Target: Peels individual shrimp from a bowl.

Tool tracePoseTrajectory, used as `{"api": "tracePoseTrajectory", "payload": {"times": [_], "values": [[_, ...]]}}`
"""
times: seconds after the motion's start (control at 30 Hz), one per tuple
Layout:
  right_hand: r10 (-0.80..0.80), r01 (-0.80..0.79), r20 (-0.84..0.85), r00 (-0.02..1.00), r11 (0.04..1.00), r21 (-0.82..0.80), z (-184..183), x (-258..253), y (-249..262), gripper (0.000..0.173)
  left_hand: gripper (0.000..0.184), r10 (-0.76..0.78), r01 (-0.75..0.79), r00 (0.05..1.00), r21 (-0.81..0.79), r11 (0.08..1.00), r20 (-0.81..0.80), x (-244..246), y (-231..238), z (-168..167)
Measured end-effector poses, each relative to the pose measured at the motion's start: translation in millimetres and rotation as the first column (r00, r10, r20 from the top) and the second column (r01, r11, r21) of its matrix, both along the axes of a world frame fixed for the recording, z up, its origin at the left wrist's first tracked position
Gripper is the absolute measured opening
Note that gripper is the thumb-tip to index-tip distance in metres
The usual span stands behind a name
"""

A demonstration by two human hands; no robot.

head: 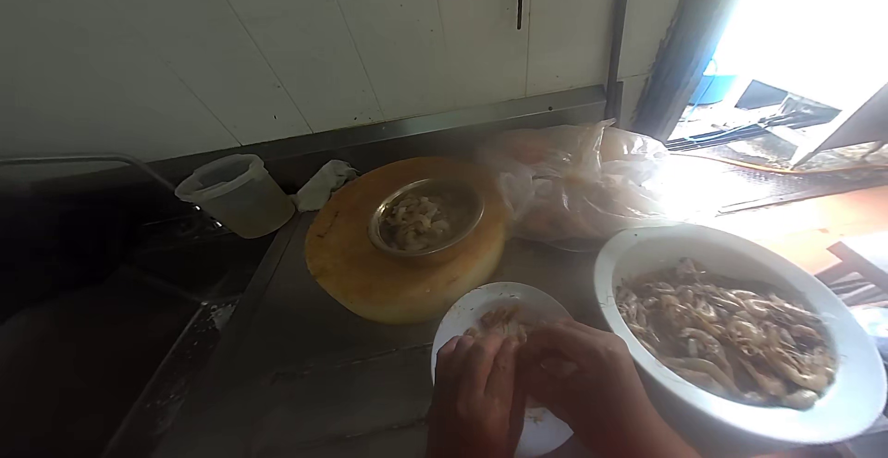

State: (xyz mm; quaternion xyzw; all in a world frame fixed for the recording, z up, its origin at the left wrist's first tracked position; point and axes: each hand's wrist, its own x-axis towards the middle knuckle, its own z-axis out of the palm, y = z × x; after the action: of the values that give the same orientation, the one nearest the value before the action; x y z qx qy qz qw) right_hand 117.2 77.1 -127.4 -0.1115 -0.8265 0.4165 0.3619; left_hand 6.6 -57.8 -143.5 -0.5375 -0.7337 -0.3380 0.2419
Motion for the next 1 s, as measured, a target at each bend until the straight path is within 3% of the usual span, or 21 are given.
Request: {"api": "tracePoseTrajectory", "payload": {"times": [0.2, 0.43, 0.5, 0.57, 0.63, 0.67, 0.73, 0.8, 0.83, 0.9, 0.97, 1.0], "values": [[-0.008, 0.009, 0.080, 0.997, 1.000, -0.013, 2, 1, 3, 0.014, 0.020, -0.023, 0.024, 1.000, 0.038, 0.999, -0.008, -5, 0, -3], [-0.012, 0.020, 0.079, 0.997, 0.995, -0.101, -1, -1, 2, 0.006, 0.020, -0.039, 0.042, 0.998, 0.065, 0.997, -0.052, -4, 0, -8], [0.053, -0.045, 0.025, 0.998, 0.973, -0.225, 0, 0, 5, 0.004, 0.019, -0.049, 0.042, 0.996, 0.092, 0.995, 0.070, -3, 1, -7], [0.112, -0.133, -0.078, 0.991, 0.928, -0.347, 1, 3, 9, 0.005, 0.018, -0.089, 0.049, 0.943, 0.131, 0.990, 0.320, -4, 1, -4], [0.139, -0.187, -0.155, 0.978, 0.913, -0.363, 1, 6, 16, 0.007, 0.021, -0.165, 0.074, 0.756, 0.169, 0.983, 0.633, -7, -2, 3], [0.143, -0.182, -0.139, 0.980, 0.929, -0.322, 0, 8, 19, 0.008, 0.023, -0.201, 0.083, 0.587, 0.188, 0.979, 0.785, -10, -4, 8], [0.121, -0.112, 0.070, 0.990, 0.987, -0.116, -5, 10, 24, 0.011, 0.026, -0.253, 0.069, 0.157, 0.245, 0.967, 0.955, -17, -7, 18], [0.021, -0.068, 0.328, 0.944, 0.989, 0.131, -9, 10, 21, 0.022, 0.029, -0.271, 0.017, -0.137, 0.276, 0.961, 0.953, -20, -7, 28], [-0.018, -0.065, 0.376, 0.926, 0.976, 0.208, -12, 9, 18, 0.024, 0.030, -0.277, -0.005, -0.218, 0.283, 0.959, 0.936, -20, -7, 32], [-0.070, -0.041, 0.367, 0.928, 0.958, 0.285, -16, 7, 14, 0.021, 0.030, -0.286, -0.027, -0.294, 0.291, 0.956, 0.912, -20, -7, 36], [-0.124, 0.016, 0.314, 0.941, 0.945, 0.326, -18, 8, 11, 0.016, 0.029, -0.299, -0.019, -0.257, 0.304, 0.952, 0.919, -19, -6, 36], [-0.136, 0.033, 0.289, 0.948, 0.942, 0.333, -19, 9, 11, 0.016, 0.027, -0.305, -0.007, -0.178, 0.309, 0.951, 0.935, -20, -5, 37]]}}
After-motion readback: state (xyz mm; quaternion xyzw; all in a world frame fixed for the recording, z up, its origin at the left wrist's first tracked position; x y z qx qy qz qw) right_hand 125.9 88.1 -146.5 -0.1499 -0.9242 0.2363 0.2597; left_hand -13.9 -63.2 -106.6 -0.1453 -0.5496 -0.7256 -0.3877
